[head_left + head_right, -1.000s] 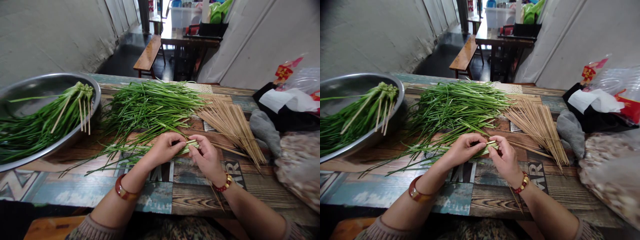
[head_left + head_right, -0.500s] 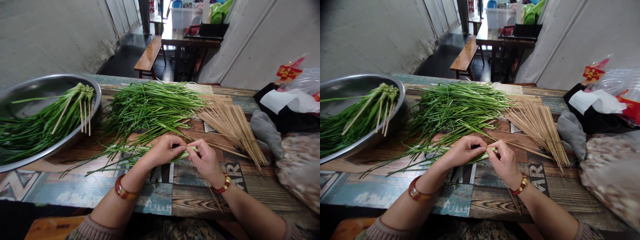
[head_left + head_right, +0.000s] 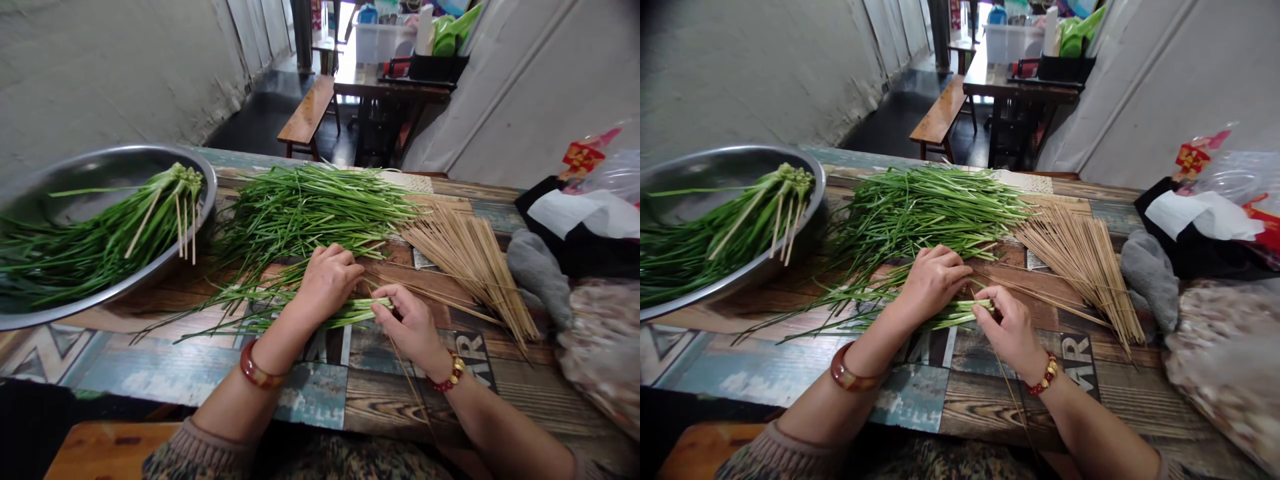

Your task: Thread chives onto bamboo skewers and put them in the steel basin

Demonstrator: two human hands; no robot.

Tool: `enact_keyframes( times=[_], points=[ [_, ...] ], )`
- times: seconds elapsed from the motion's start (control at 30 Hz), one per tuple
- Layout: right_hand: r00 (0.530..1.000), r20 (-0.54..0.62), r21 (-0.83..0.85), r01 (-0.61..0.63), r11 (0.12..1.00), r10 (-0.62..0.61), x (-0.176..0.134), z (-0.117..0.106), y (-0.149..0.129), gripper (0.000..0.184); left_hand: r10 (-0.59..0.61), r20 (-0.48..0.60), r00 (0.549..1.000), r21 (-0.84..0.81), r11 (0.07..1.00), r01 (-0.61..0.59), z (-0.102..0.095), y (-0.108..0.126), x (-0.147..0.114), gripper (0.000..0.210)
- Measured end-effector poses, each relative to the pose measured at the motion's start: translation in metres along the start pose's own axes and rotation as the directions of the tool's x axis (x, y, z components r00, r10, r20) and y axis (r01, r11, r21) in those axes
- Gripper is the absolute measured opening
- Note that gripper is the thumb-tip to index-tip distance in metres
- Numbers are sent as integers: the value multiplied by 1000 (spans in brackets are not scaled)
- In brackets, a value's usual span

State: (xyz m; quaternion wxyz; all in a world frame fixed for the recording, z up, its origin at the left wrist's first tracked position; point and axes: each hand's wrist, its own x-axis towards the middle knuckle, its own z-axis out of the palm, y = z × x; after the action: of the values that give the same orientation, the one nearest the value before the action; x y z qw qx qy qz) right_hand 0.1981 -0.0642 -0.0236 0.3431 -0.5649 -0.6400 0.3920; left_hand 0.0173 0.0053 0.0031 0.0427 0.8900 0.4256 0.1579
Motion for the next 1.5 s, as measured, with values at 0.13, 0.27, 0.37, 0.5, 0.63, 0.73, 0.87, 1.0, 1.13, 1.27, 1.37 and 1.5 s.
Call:
enact_keyframes(
  times=[0.13, 0.27, 0.37, 0.5, 0.63, 0.73, 0.87, 1.0, 1.13, 1.27, 1.37, 1.5],
  points=[
    [1000, 0, 75, -29, 997, 29, 2, 0, 4, 22, -79, -84, 993, 23, 996, 81, -6, 1, -1, 24],
    [999, -3, 157, -40, 987, 41, 4, 1, 6, 30, -172, -141, 975, -86, 983, 161, -5, -1, -2, 16],
    [999, -5, 180, -52, 982, 54, 5, 0, 6, 31, -205, -110, 973, -251, 953, 173, -1, -4, -4, 20],
    [997, -20, 176, -66, 982, 71, 5, -1, 6, 31, -214, -70, 974, -461, 873, 158, 3, -7, -4, 18],
    [996, -39, 192, -65, 979, 74, 4, 0, 7, 30, -213, -70, 974, -575, 807, 135, -1, -6, -3, 15],
    [996, -53, 209, -56, 976, 69, 4, 0, 6, 28, -223, -56, 973, -625, 768, 140, -5, -4, -2, 12],
    [998, -54, 210, -22, 977, 34, 3, -2, 3, 27, -230, -44, 972, -642, 752, 149, -6, -3, -2, 14],
    [998, -62, 193, 4, 981, 8, 2, -3, 1, 25, -223, -32, 974, -698, 703, 138, -8, -1, -1, 12],
    [998, -62, 199, 1, 980, 12, 3, -2, 2, 26, -187, 53, 981, -816, 558, 150, -11, 1, -2, 12],
    [999, -41, 224, -12, 975, 21, 5, -1, 1, 26, -176, 159, 972, -813, 536, 230, -12, 3, -2, 15],
    [999, -29, 200, -10, 980, 16, 5, 1, -1, 26, -196, 167, 966, -826, 507, 245, -11, 5, -2, 14],
    [1000, -23, 168, -10, 986, 14, 5, 1, -2, 25, -206, 176, 963, -861, 442, 252, -8, 8, -2, 14]
  ],
)
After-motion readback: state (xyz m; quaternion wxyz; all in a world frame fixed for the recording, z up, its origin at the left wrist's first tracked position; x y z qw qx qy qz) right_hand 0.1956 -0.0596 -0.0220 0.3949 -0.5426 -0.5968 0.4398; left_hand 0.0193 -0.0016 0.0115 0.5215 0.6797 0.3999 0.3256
